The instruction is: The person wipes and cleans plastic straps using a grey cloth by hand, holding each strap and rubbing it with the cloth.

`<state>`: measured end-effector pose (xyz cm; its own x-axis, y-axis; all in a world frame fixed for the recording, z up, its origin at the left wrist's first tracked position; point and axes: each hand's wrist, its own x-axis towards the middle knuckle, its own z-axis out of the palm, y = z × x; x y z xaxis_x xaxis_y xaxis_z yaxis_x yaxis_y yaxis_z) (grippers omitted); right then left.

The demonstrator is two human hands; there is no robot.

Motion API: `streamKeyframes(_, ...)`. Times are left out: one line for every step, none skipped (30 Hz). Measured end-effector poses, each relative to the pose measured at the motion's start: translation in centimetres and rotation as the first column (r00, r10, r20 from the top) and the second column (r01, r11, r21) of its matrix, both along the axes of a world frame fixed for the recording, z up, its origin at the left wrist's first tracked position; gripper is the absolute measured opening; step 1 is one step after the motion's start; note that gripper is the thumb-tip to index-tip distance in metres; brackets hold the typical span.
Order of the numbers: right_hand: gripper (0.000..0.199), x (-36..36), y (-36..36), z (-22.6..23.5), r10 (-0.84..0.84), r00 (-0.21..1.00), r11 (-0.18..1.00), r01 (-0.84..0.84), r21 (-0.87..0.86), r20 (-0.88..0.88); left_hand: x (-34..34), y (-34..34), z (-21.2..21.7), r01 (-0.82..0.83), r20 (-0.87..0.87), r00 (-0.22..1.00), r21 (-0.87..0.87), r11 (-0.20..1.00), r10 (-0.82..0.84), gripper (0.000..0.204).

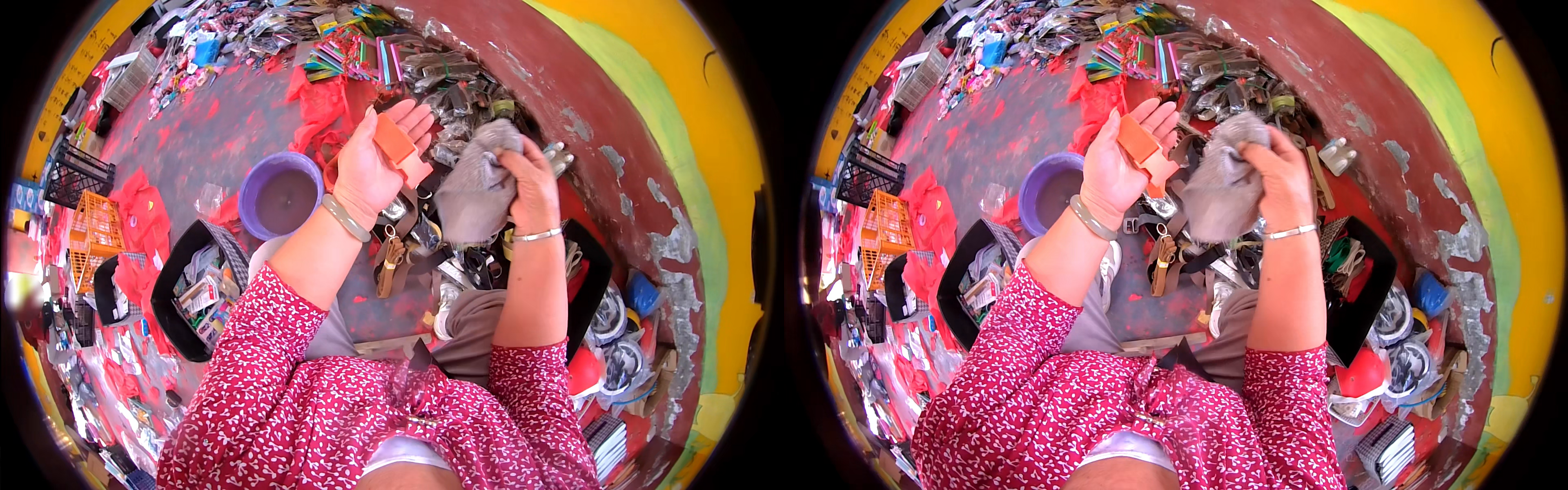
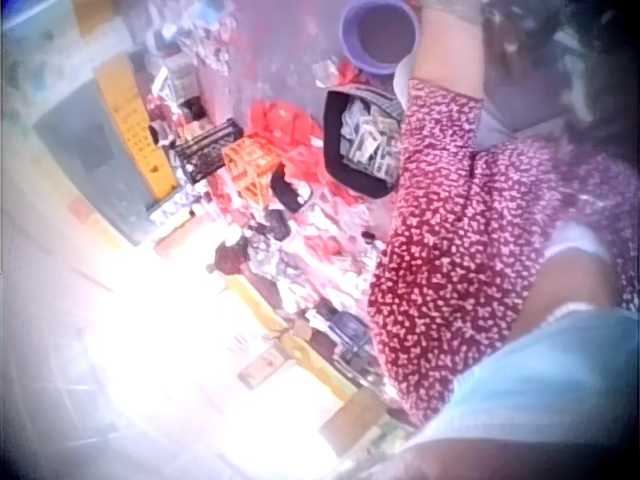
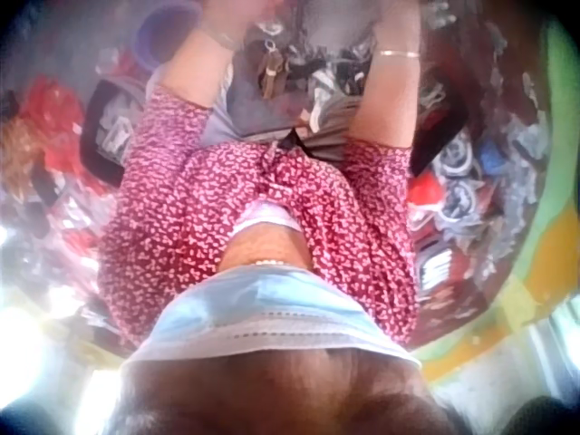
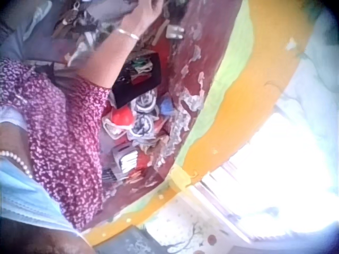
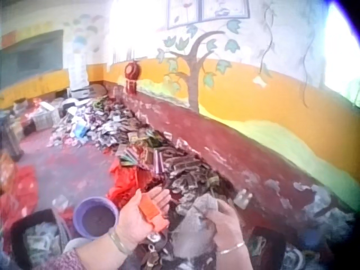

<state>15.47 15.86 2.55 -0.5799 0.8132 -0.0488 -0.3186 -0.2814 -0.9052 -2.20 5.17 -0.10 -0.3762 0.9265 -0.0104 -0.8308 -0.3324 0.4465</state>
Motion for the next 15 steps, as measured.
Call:
streamKeyframes(0.021,0.1,0.2,0.2,-0.052,0.998,0.998,0.053,0.015,-0.038,-0.3,-0.1,0.0,0.017,0.001,1.000,0.016,1.000,-0.017,0.057)
streamKeyframes(0.021,-0.1,0.3,0.0,-0.060,0.997,0.997,0.062,0.044,-0.058,-0.4,-0.2,0.1,0.026,0.026,0.999,0.040,0.999,-0.027,0.058)
streamKeyframes(0.021,-0.6,0.3,-0.3,-0.066,0.995,0.995,0.072,0.073,-0.078,-0.4,-0.3,0.1,0.033,0.051,0.998,0.064,0.997,-0.037,0.060)
streamKeyframes(0.022,-1.1,0.2,-0.4,-0.073,0.992,0.991,0.083,0.102,-0.098,-0.5,-0.4,0.2,0.041,0.076,0.996,0.088,0.995,-0.048,0.061)
streamKeyframes(0.023,-2.2,-1.5,0.3,-0.070,0.991,0.984,0.088,0.154,-0.117,-0.5,-0.5,0.1,0.036,0.080,0.996,0.083,0.996,-0.042,0.064)
streamKeyframes(0.026,-2.7,-1.8,-0.5,-0.064,0.995,0.968,0.079,0.239,-0.071,-0.3,-0.5,0.1,0.032,0.084,0.996,0.079,0.996,-0.039,0.066)
streamKeyframes(0.029,-3.5,-2.3,-1.2,-0.160,0.987,0.846,0.121,0.520,0.031,-0.2,-0.5,0.0,0.030,0.087,0.996,0.075,0.997,-0.036,0.068)
streamKeyframes(0.032,-4.2,-2.9,-1.5,-0.281,0.955,0.644,0.111,0.757,0.099,-0.1,-0.5,0.0,0.043,0.079,0.996,0.087,0.995,-0.050,0.071)
streamKeyframes(0.036,-4.8,-4.1,-0.9,-0.269,0.953,0.601,0.051,0.797,0.142,0.0,-0.6,0.0,0.056,0.070,0.996,0.098,0.994,-0.063,0.073)
streamKeyframes(0.035,-5.8,-4.5,-1.8,-0.298,0.948,0.504,0.059,0.862,0.109,0.2,-0.6,0.0,0.069,0.060,0.995,0.108,0.992,-0.075,0.075)
streamKeyframes(0.033,-6.3,-5.2,-2.1,-0.314,0.940,0.490,0.042,0.871,0.131,0.6,-0.3,-0.2,0.033,0.008,0.999,0.082,0.996,-0.033,0.078)
streamKeyframes(0.031,-6.6,-5.9,-2.4,-0.330,0.932,0.476,0.025,0.879,0.152,1.0,-0.1,-0.3,0.021,0.029,0.999,0.070,0.997,-0.023,0.078)
streamKeyframes(0.030,-6.6,-6.2,-2.7,-0.324,0.929,0.481,0.001,0.877,0.177,1.4,0.0,-0.4,0.010,0.050,0.999,0.057,0.998,-0.013,0.078)
streamKeyframes(0.029,-6.7,-6.6,-2.9,-0.312,0.929,0.489,-0.021,0.872,0.197,1.5,-0.2,-0.4,-0.006,0.066,0.998,0.041,0.999,0.003,0.079)
streamKeyframes(0.028,-6.7,-7.0,-2.9,-0.301,0.928,0.495,-0.044,0.868,0.218,1.5,-0.4,-0.3,-0.009,0.041,0.999,0.027,1.000,0.008,0.078)
